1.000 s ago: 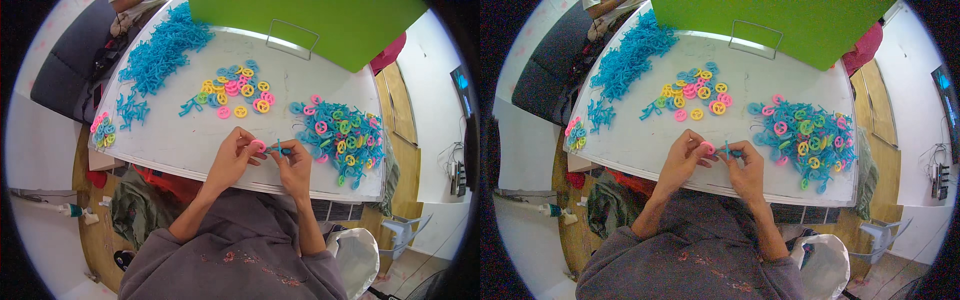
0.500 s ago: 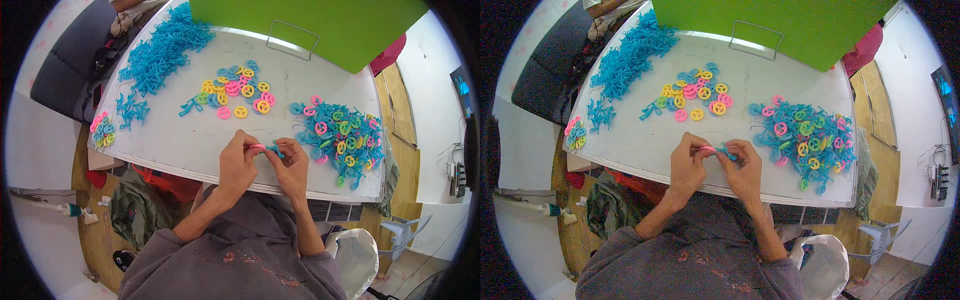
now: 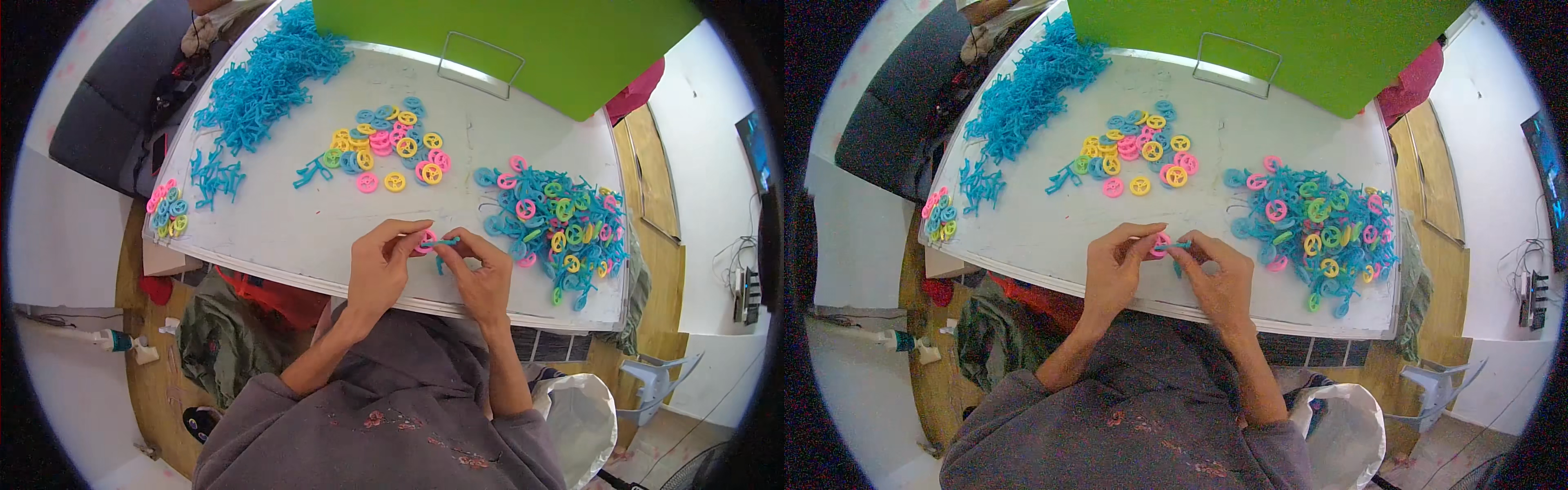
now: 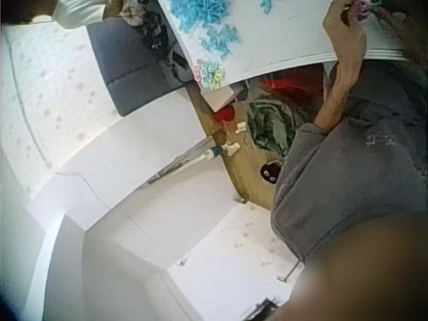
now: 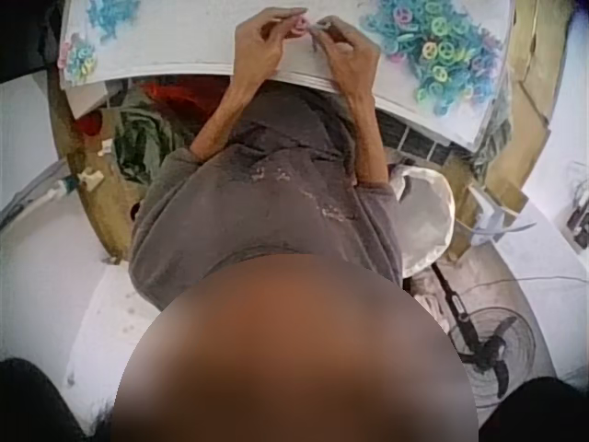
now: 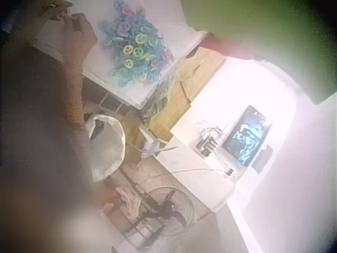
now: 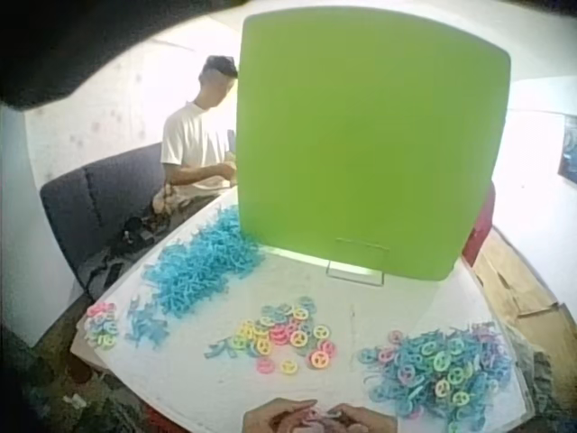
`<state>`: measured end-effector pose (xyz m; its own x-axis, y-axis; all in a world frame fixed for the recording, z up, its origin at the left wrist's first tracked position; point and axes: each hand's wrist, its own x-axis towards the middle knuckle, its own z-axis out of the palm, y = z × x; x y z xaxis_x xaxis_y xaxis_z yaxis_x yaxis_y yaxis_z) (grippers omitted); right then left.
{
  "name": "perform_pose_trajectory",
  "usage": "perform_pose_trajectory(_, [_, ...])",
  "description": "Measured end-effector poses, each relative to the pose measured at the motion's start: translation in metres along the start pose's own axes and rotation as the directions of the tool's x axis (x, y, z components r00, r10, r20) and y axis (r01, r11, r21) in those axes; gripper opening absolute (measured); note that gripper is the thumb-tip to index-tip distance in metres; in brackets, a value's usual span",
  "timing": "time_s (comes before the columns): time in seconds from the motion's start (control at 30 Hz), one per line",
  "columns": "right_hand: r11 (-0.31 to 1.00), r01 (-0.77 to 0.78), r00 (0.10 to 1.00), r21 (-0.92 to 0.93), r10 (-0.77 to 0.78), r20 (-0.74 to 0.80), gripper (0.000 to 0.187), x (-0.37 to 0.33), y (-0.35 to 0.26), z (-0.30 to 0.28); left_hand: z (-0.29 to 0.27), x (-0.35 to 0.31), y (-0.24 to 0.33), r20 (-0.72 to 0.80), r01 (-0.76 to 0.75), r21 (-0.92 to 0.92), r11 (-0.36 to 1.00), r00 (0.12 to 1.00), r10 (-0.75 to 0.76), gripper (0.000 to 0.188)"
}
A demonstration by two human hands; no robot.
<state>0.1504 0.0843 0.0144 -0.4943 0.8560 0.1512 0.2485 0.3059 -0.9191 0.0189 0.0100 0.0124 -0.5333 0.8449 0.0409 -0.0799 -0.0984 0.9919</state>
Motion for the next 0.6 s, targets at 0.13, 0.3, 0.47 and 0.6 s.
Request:
perform_pose_trajectory(0.13, [0.989,-0.097,0.995,0.111,0.099,-0.014,0.019,-0.003,-0.001,0.005,0.001,-0.002,0.004,-0.003,0.053,-0.023,0.998,0.999,-0.053,0.017])
perform_pose_trajectory(0.3, [0.992,-0.069,0.993,0.102,0.077,-0.086,0.018,-0.005,0.004,0.011,0.003,-0.004,-0.004,-0.043,-0.023,0.026,0.999,0.999,0.024,0.015])
perform_pose_trajectory(0.47, [0.991,0.114,0.988,-0.070,-0.120,-0.096,0.015,-0.002,0.003,0.007,0.001,-0.002,-0.005,-0.008,-0.070,0.108,0.992,0.997,0.071,0.014])
perform_pose_trajectory(0.6, [0.956,0.282,0.955,-0.080,-0.288,-0.075,0.019,0.001,0.005,0.003,0.002,0.001,-0.013,0.043,-0.095,-0.003,0.995,0.995,0.095,0.014])
